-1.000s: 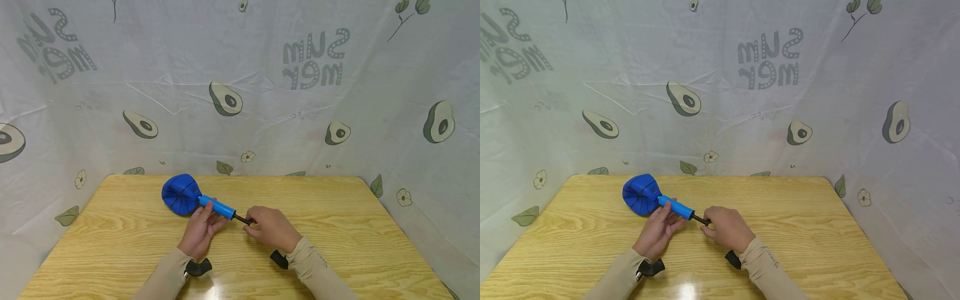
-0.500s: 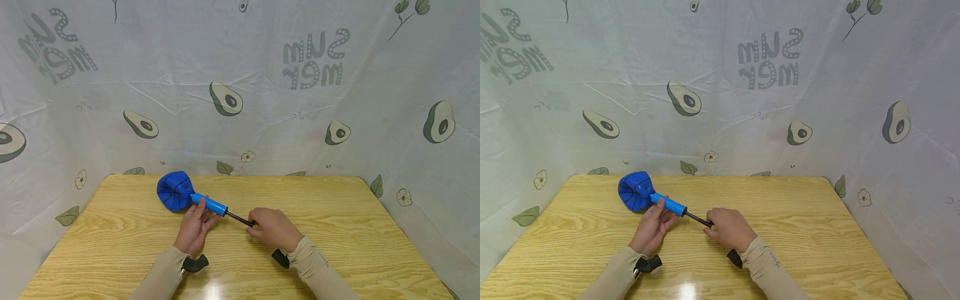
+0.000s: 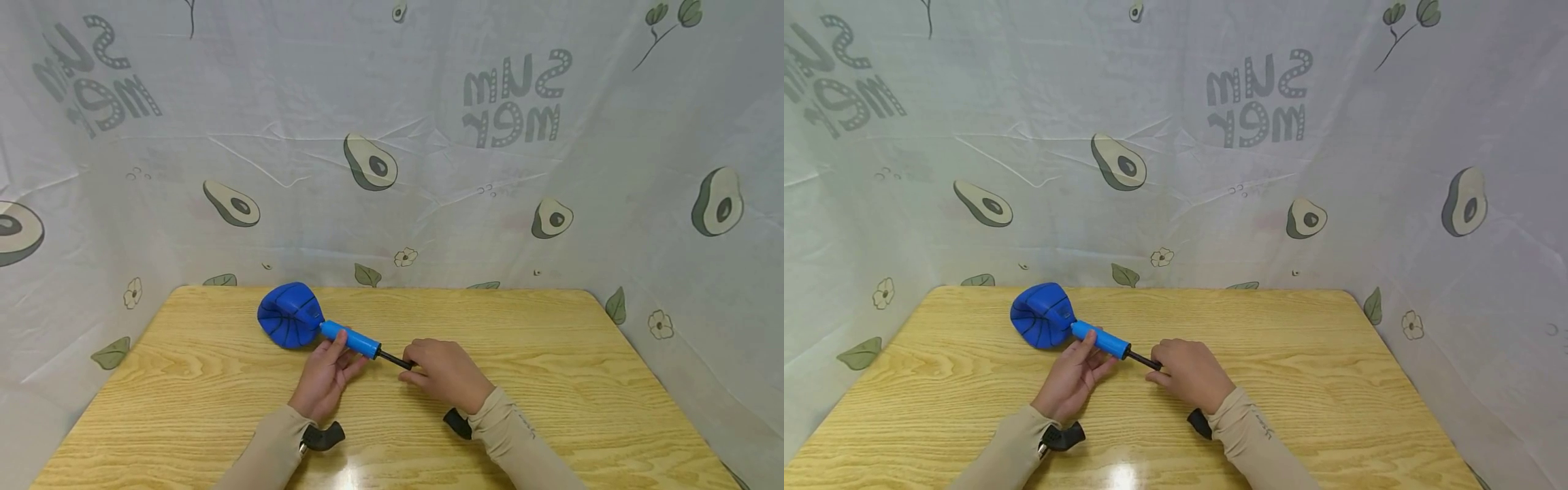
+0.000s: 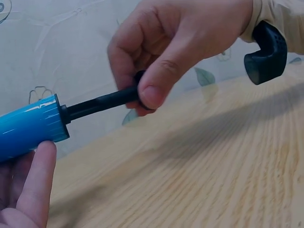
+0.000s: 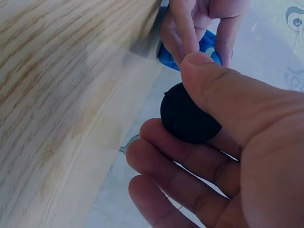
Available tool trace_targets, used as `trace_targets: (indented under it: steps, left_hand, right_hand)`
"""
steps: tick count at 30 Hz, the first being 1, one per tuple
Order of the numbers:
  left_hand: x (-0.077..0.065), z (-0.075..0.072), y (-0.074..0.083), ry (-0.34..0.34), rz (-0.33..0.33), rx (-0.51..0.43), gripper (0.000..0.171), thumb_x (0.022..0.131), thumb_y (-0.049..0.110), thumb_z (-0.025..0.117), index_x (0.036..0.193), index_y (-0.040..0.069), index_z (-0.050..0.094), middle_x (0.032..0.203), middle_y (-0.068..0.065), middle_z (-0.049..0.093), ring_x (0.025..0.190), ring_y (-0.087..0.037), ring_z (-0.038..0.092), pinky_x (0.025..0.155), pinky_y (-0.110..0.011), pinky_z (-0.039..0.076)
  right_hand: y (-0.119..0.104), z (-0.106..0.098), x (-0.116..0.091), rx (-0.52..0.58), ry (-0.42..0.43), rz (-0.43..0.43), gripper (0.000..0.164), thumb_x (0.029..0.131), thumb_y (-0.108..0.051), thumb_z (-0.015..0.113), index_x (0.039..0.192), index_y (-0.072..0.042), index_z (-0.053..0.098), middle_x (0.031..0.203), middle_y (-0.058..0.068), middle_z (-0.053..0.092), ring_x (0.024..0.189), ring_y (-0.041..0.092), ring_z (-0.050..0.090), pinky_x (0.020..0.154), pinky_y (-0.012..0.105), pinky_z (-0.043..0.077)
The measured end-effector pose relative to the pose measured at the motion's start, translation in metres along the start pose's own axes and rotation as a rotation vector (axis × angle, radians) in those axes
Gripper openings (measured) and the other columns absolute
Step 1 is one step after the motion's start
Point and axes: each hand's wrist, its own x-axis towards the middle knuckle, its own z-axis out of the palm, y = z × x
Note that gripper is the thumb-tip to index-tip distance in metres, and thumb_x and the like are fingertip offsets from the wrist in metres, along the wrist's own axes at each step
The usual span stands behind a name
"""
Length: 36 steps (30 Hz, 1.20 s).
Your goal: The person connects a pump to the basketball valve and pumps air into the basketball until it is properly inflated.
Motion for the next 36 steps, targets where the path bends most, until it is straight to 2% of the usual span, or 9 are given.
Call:
trace_targets:
  steps: [9, 14, 18, 23, 29, 36]
  left_hand:
    - [-0.006, 0.007, -0.009, -0.072, -0.059, -0.040, 0.059, 0.110, 0.033, 0.052, 0.154, -0.001, 0.030, 0.120, -0.005, 0.059, 0.114, -0.015, 0.064, 0.106, -0.036, 0.055]
    - [-0.008, 0.012, -0.013, -0.087, -0.058, 0.020, 0.061, 0.109, 0.033, 0.054, 0.153, -0.003, 0.032, 0.119, -0.005, 0.059, 0.113, -0.015, 0.064, 0.105, -0.037, 0.055]
    - [-0.009, 0.013, -0.015, -0.081, -0.035, 0.029, 0.061, 0.109, 0.034, 0.054, 0.153, -0.002, 0.032, 0.120, -0.005, 0.058, 0.114, -0.016, 0.063, 0.105, -0.037, 0.056]
    - [-0.010, 0.013, -0.013, -0.080, -0.017, 0.028, 0.064, 0.110, 0.038, 0.051, 0.155, -0.002, 0.029, 0.122, -0.005, 0.056, 0.117, -0.017, 0.061, 0.105, -0.037, 0.056]
    - [-0.009, 0.013, -0.010, -0.080, -0.007, 0.024, 0.060, 0.111, 0.035, 0.047, 0.154, -0.002, 0.029, 0.118, -0.004, 0.057, 0.111, -0.015, 0.063, 0.098, -0.034, 0.059]
    - [-0.003, 0.005, -0.005, -0.023, 0.021, -0.038, 0.057, 0.110, 0.035, 0.050, 0.153, 0.001, 0.034, 0.116, -0.003, 0.059, 0.110, -0.016, 0.064, 0.096, -0.035, 0.060]
  right_hand:
    - [-0.003, 0.002, 0.002, 0.022, 0.006, 0.000, 0.022, 0.089, -0.033, 0.083, 0.087, -0.017, 0.069, 0.077, -0.006, 0.061, 0.062, 0.001, 0.043, 0.052, 0.016, 0.038]
    - [-0.004, 0.005, 0.002, 0.010, 0.017, -0.007, 0.025, 0.089, -0.036, 0.083, 0.086, -0.018, 0.066, 0.076, -0.008, 0.058, 0.062, 0.001, 0.041, 0.052, 0.016, 0.037]
    - [-0.004, 0.006, 0.003, 0.022, 0.026, 0.010, 0.024, 0.089, -0.035, 0.083, 0.087, -0.018, 0.067, 0.077, -0.008, 0.060, 0.063, 0.000, 0.044, 0.053, 0.016, 0.041]
    - [-0.004, 0.005, 0.002, 0.037, 0.019, 0.031, 0.022, 0.090, -0.034, 0.083, 0.090, -0.018, 0.069, 0.082, -0.006, 0.067, 0.067, 0.001, 0.055, 0.056, 0.018, 0.048]
    - [-0.005, 0.002, 0.000, 0.048, 0.010, 0.038, 0.021, 0.091, -0.034, 0.082, 0.092, -0.018, 0.069, 0.085, -0.005, 0.069, 0.073, 0.004, 0.063, 0.059, 0.020, 0.053]
    - [-0.005, -0.002, 0.000, 0.053, 0.001, 0.054, 0.018, 0.092, -0.032, 0.081, 0.094, -0.017, 0.070, 0.087, -0.003, 0.070, 0.074, 0.006, 0.064, 0.059, 0.022, 0.053]
